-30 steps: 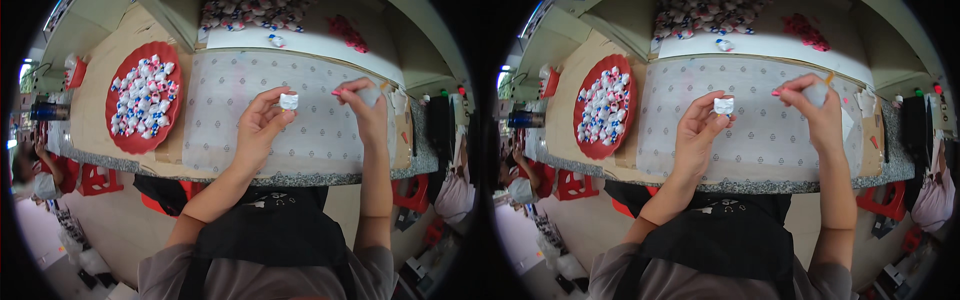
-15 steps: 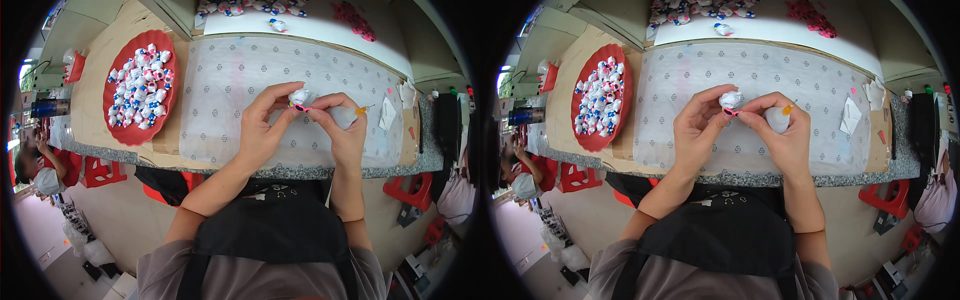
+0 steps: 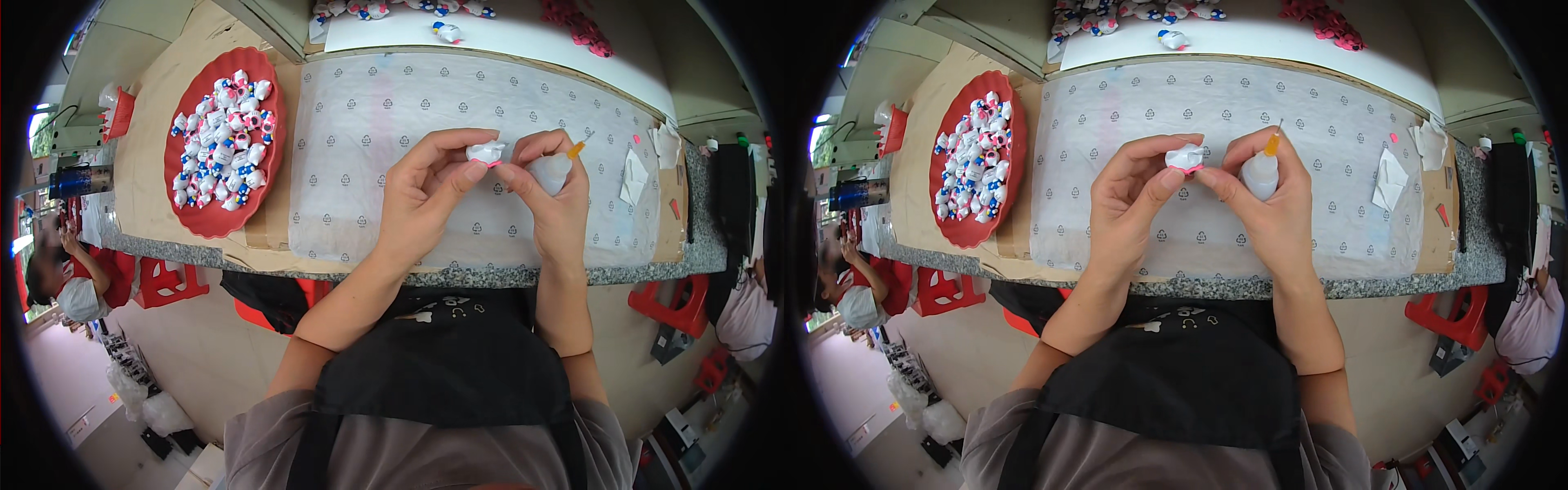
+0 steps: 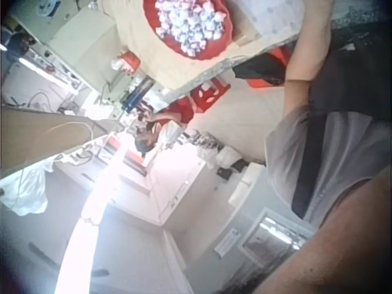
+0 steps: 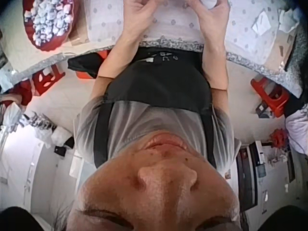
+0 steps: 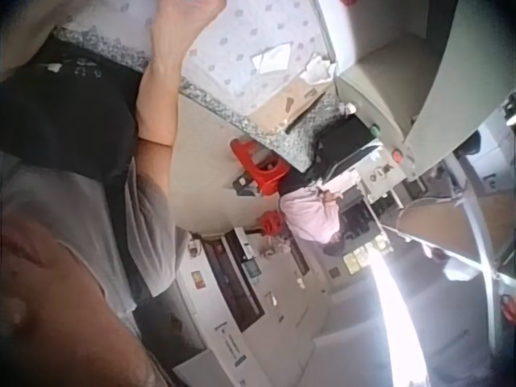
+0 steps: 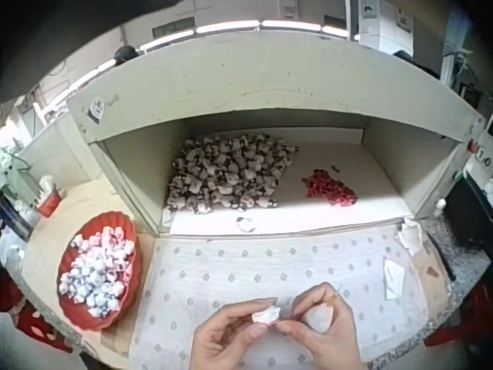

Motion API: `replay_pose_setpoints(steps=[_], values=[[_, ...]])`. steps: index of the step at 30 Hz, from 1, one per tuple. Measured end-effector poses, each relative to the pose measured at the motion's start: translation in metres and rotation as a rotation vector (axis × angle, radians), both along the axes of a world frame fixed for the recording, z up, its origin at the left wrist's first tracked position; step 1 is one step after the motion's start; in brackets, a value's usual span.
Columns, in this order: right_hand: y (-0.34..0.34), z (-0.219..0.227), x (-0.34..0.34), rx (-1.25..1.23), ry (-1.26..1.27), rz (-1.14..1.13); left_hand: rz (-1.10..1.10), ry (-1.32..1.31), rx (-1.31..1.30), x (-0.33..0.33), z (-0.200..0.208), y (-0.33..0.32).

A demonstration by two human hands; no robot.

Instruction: Gluing pink bows onto small cat figurines at a factory workbench.

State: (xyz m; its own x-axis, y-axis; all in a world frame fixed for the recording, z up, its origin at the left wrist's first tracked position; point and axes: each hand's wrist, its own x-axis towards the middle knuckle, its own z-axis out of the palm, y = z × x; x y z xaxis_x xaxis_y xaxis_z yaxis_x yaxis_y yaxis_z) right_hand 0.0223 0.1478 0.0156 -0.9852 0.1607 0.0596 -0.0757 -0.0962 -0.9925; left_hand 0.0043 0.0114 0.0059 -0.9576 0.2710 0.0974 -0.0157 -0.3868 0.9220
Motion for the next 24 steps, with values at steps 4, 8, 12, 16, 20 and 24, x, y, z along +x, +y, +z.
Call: replay_pose_setpoints(steps=[4, 8, 12, 16, 20, 24], values=[[-0.0004, 0.0023, 0.0003, -0.126, 0.024, 0.028, -0.021, -0.015, 0.018, 0.0018, -0.0005, -0.0012], [0.0015, 0.0024, -0.0011, -0.073, -0.008, 0.119, -0.065, -0.012, 0.037, 0.0026, -0.0002, -0.001], [0.0047, -0.0031, 0.0009, -0.072, 0.023, 0.149, -0.038, 0.123, -0.048, 0.0029, -0.0057, 0.0002], [0.004, -0.0045, 0.0035, -0.062, 0.042, 0.129, 0.0, 0.21, -0.168, 0.0039, -0.0064, 0.0], [0.0044, -0.0003, 0.0042, -0.051, 0.046, 0.107, -0.047, 0.069, -0.051, 0.0044, -0.0002, 0.0021], [0.0088, 0.0012, 0.0039, 0.04, 0.039, 0.128, -0.071, 0.035, -0.096, 0.0048, 0.0012, 0.0002]])
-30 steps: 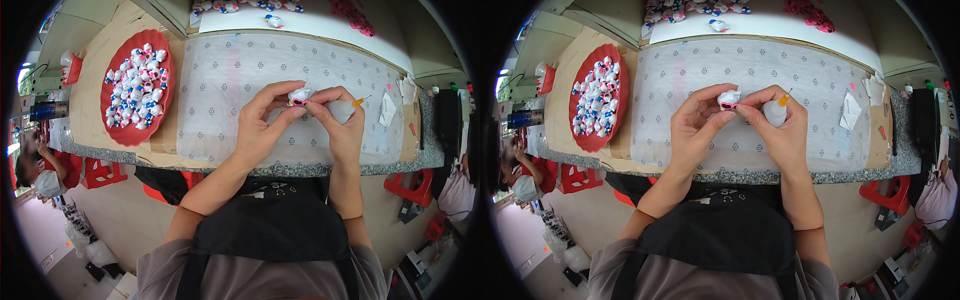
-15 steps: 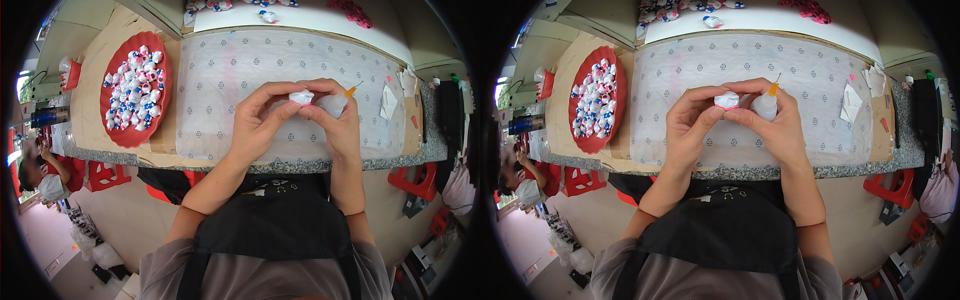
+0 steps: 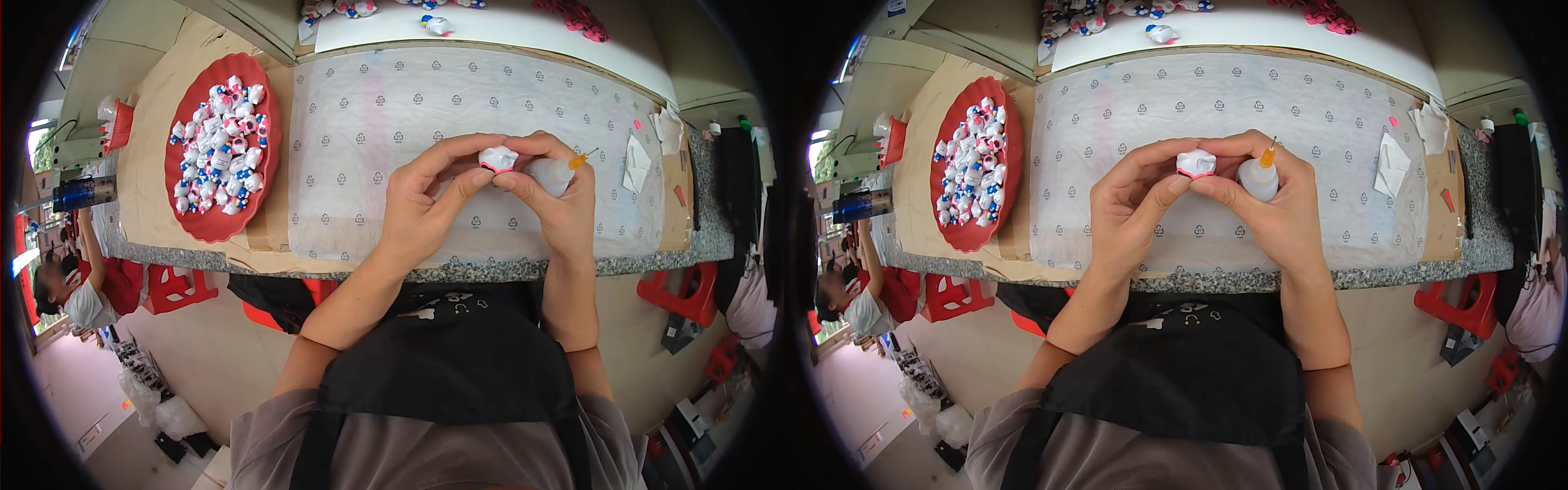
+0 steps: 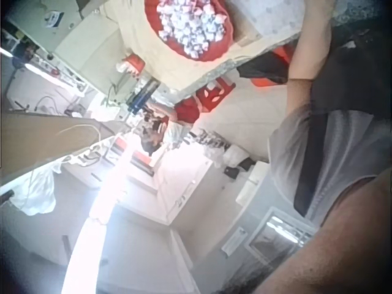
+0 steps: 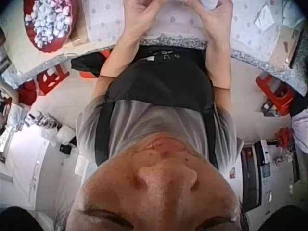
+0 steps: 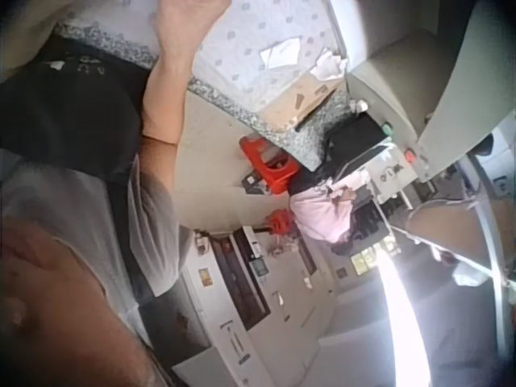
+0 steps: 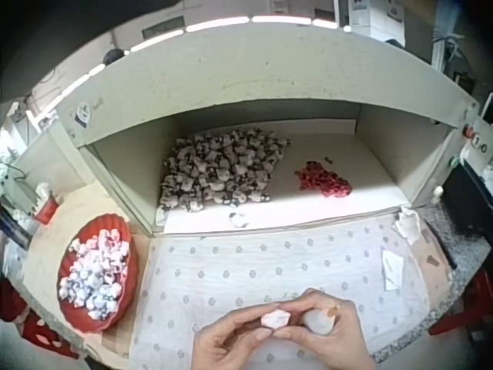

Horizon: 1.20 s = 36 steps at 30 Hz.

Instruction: Gluing pink bows onto small cat figurines at a factory workbench.

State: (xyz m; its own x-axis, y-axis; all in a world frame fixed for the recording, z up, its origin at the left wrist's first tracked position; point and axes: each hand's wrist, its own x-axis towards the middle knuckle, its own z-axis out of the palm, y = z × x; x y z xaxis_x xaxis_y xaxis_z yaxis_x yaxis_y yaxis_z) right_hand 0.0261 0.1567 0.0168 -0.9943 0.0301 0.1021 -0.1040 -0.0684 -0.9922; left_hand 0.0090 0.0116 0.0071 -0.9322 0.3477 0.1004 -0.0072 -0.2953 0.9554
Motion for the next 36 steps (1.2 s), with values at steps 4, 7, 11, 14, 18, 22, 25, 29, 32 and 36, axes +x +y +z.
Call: replay_pose_setpoints(steps=[4, 7, 11, 14, 18, 22, 25, 29, 32, 36], values=[[0.002, -0.001, -0.001, -0.061, -0.003, 0.035, 0.005, 0.007, 0.059, 0.0, 0.001, 0.002], [0.005, -0.002, 0.001, -0.026, 0.012, 0.024, -0.006, 0.015, 0.052, 0.0, -0.002, 0.004], [0.007, -0.001, -0.003, 0.047, 0.021, 0.017, 0.028, 0.008, 0.004, 0.002, -0.001, 0.006], [0.01, 0.002, -0.002, -0.106, -0.088, 0.068, 0.005, -0.044, 0.085, 0.001, -0.005, 0.007], [0.01, -0.003, -0.001, -0.042, 0.047, 0.112, -0.038, -0.007, 0.218, 0.002, -0.009, -0.002], [0.006, -0.001, -0.002, -0.068, -0.119, 0.05, 0.047, -0.159, 0.075, 0.001, -0.005, 0.004], [0.004, 0.001, -0.002, 0.055, 0.04, -0.103, 0.079, -0.243, 0.167, -0.003, -0.008, 0.004], [0.027, 0.001, 0.005, -0.076, 0.097, -0.107, 0.084, -0.317, 0.235, -0.008, -0.003, 0.001], [0.028, 0.009, 0.003, 0.12, 0.155, -0.153, 0.086, -0.236, 0.201, -0.007, -0.006, -0.001], [0.013, 0.029, 0.007, 0.074, 0.095, -0.246, 0.136, -0.216, 0.168, -0.009, -0.006, -0.002]])
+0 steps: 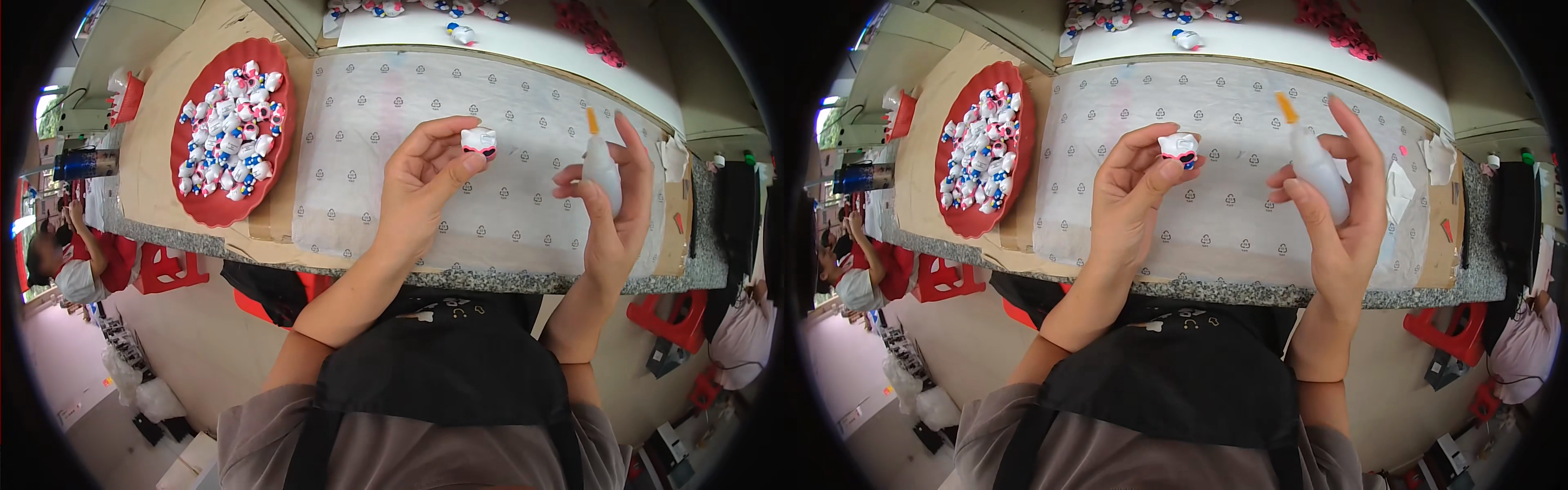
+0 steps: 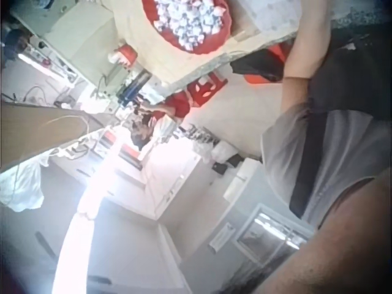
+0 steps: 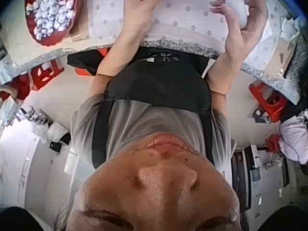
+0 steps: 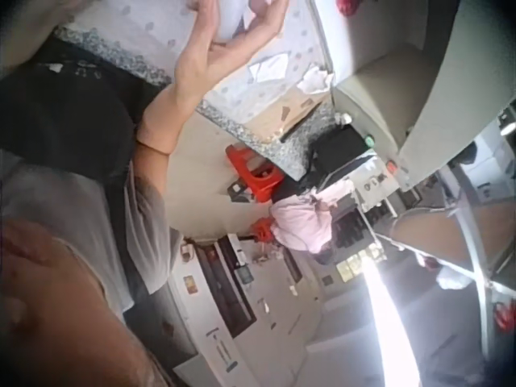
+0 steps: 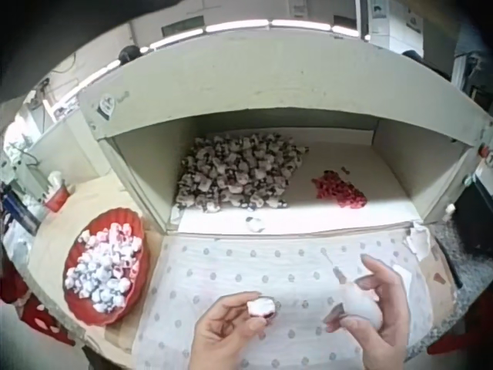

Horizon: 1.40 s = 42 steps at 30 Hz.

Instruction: Gluing pink bows onto small cat figurines at a factory workbench.

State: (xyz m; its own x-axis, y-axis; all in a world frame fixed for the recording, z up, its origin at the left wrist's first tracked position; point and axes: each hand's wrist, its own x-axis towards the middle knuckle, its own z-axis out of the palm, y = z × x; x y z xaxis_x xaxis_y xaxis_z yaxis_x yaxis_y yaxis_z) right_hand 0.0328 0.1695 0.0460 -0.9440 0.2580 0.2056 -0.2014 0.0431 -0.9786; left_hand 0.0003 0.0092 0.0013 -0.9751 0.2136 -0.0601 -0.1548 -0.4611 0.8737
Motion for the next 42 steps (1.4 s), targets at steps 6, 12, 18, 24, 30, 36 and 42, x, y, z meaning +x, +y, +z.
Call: replay_pose_setpoints(steps=[6, 12, 18, 24, 30, 36, 42], values=[[0.002, -0.01, -0.001, -0.229, 0.178, -0.069, 0.02, 0.007, 0.049, 0.001, 0.003, 0.002], [-0.002, -0.022, 0.002, -0.176, 0.377, -0.141, 0.059, 0.116, -0.082, 0.003, 0.001, 0.003], [-0.004, -0.026, 0.005, 0.132, 0.527, -0.053, 0.087, 0.116, -0.075, 0.003, 0.002, 0.004], [-0.006, -0.024, 0.005, 0.227, 0.527, -0.028, 0.086, 0.106, -0.082, 0.003, 0.003, 0.004], [-0.008, -0.026, 0.004, 0.21, 0.528, -0.017, 0.076, 0.094, -0.078, 0.004, 0.003, 0.004], [-0.007, -0.024, 0.006, 0.221, 0.518, 0.01, 0.093, 0.114, -0.084, 0.003, 0.002, 0.005], [-0.007, -0.025, 0.005, 0.226, 0.526, 0.005, 0.082, 0.099, -0.103, 0.003, 0.003, 0.005]])
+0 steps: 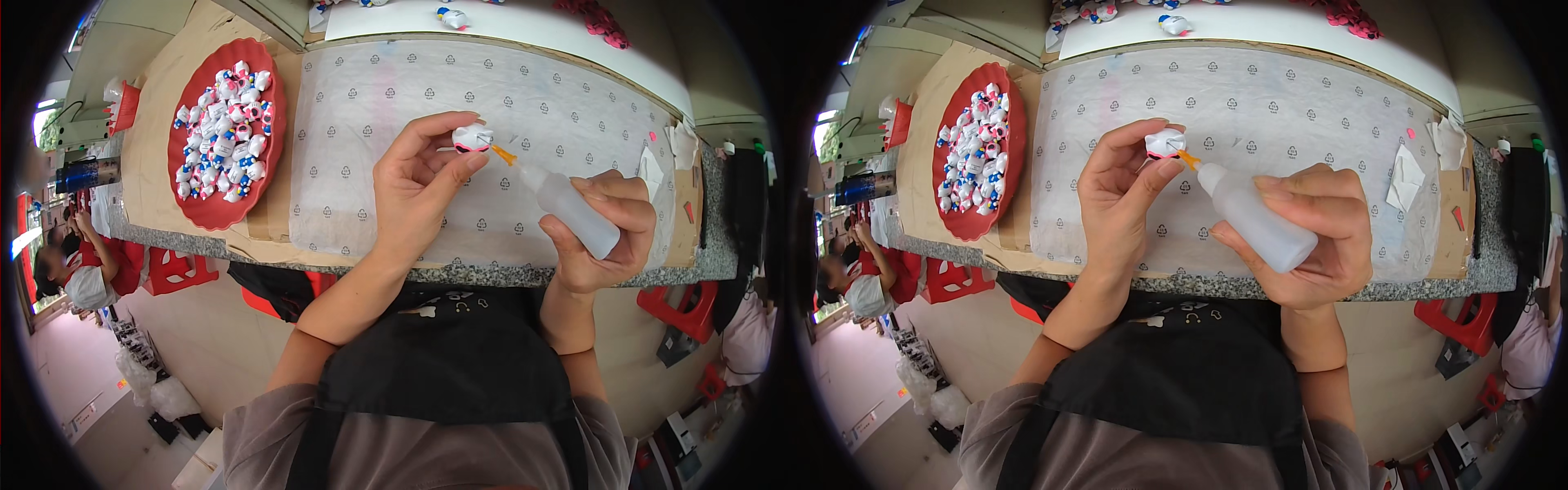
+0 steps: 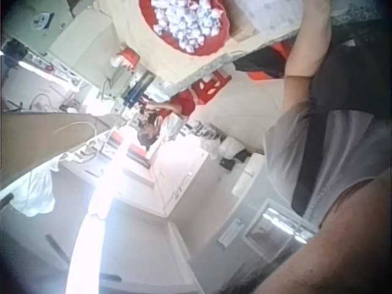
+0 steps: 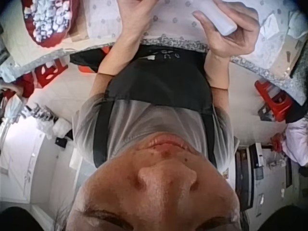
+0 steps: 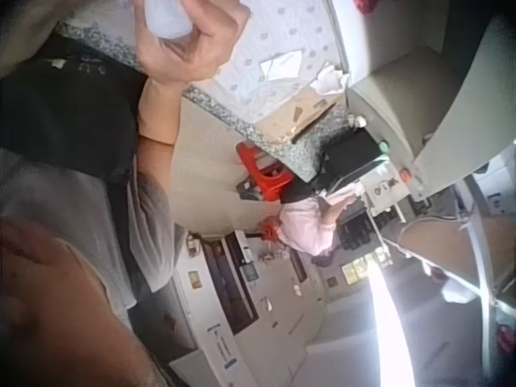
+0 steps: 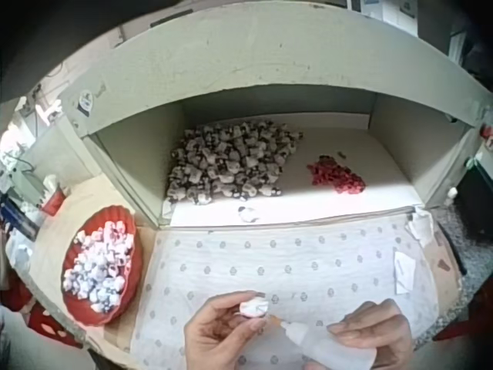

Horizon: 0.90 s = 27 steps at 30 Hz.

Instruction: Gluing pink bows onto small cat figurines at a factory workbench.

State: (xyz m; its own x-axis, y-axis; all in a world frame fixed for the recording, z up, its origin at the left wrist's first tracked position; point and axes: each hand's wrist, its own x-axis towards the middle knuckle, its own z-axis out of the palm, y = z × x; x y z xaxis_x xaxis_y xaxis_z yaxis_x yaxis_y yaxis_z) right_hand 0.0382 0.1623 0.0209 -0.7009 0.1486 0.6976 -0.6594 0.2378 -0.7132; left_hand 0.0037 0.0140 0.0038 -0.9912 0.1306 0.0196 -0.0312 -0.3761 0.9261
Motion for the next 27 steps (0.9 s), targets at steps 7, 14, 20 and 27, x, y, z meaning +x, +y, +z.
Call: replay_pose_setpoints(steps=[7, 14, 20, 27], values=[[0.0007, -0.0005, -0.0001, 0.006, 0.014, -0.003, -0.03, -0.017, -0.021, 0.0008, 0.0006, -0.0018], [-0.001, -0.0007, -0.0004, 0.01, 0.019, -0.007, -0.035, 0.0, -0.008, 0.0002, -0.0001, -0.0016], [-0.0008, -0.002, -0.0003, 0.01, 0.018, -0.007, -0.014, -0.023, 0.006, 0.0008, 0.001, -0.0022], [-0.0007, -0.0015, -0.0001, 0.023, 0.009, -0.025, -0.004, -0.002, -0.009, 0.0005, -0.0003, -0.0021]])
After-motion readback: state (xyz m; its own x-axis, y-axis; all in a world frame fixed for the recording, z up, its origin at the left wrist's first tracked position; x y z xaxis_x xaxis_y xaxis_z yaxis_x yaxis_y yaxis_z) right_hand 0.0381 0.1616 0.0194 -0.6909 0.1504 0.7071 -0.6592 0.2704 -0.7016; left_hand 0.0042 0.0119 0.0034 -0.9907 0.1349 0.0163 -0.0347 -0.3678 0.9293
